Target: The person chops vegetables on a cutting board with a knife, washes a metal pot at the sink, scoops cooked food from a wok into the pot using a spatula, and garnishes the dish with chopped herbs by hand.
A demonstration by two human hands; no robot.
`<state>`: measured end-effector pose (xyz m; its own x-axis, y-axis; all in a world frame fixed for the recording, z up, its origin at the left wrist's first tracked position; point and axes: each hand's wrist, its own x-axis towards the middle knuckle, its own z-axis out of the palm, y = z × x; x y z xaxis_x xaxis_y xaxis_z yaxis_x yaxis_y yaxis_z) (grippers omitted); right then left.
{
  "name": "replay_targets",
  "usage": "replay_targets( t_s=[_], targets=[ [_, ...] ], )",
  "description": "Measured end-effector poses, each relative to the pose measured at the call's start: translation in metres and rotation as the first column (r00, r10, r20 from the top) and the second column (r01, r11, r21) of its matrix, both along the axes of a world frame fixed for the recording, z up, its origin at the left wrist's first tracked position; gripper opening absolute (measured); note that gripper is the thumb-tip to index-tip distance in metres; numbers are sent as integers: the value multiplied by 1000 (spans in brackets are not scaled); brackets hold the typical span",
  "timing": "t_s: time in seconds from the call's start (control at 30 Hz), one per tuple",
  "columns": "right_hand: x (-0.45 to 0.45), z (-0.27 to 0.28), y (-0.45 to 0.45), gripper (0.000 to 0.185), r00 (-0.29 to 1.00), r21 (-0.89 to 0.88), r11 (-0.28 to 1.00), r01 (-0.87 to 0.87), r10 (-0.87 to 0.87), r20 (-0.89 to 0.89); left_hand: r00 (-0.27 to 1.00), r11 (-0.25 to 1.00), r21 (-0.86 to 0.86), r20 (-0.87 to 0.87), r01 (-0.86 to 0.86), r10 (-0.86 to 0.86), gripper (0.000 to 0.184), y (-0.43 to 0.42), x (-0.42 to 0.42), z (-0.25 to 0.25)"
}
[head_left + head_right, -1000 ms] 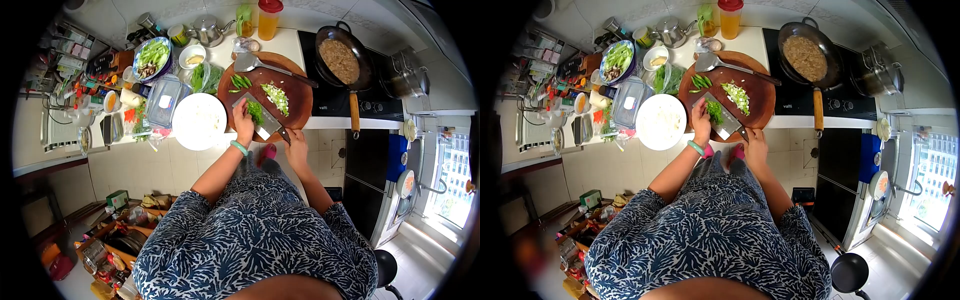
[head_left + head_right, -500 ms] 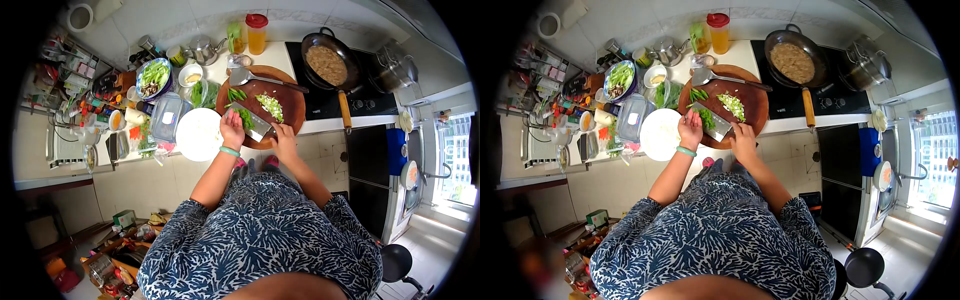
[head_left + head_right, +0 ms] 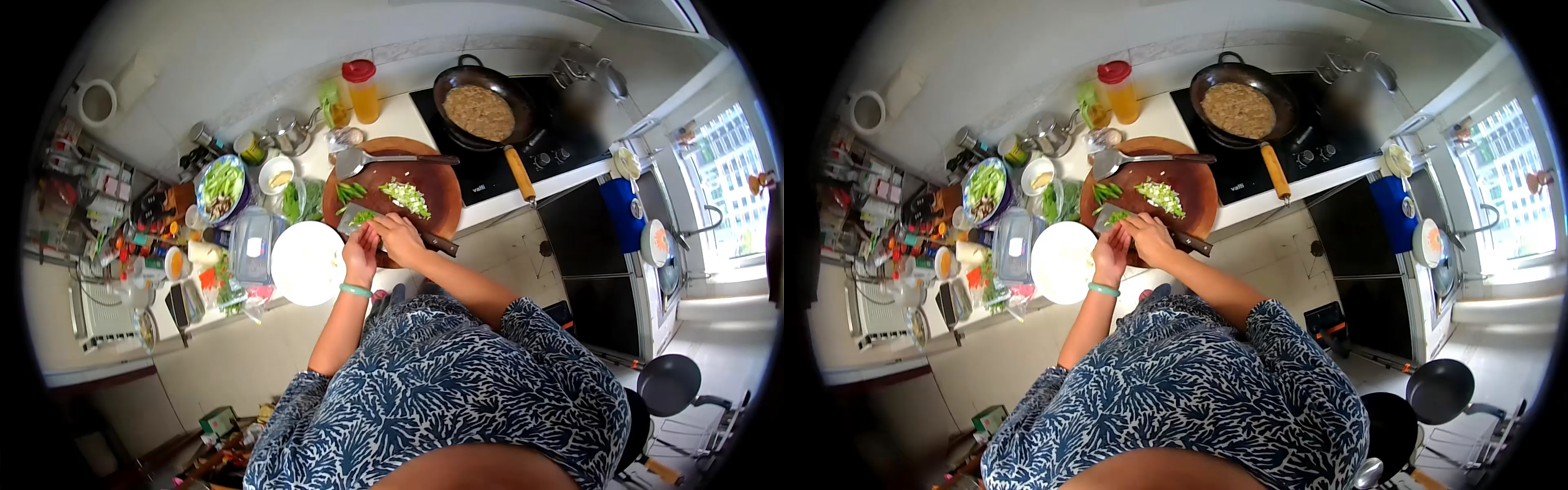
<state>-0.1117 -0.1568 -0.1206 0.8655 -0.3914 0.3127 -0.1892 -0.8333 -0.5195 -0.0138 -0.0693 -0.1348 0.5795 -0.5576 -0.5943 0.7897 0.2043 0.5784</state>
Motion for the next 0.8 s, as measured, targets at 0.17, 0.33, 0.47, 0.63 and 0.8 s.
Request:
replay_targets(
  t_s=[0.17,0.33,0.47,0.63,0.8],
  targets=[
    [0,-8,-6,31,995,-23,996,81,-80,51,941,984,155,309,92,-137,29,4,-5,9],
    [-1,16,-15,29,959,159,951,267,-279,55,571,899,432,721,71,-392,19,7,2,10],
    [-7,22,-37,31,936,126,929,348,-353,19,-141,865,408,876,-293,-461,11,7,2,22],
    [-12,-5,-104,20,905,-196,915,353,-387,-178,297,874,480,847,-74,-441,18,11,8,11],
    [-3,-26,-157,28,819,-468,842,267,-454,-351,-27,844,449,879,-293,-477,23,22,-12,31]
  ],
)
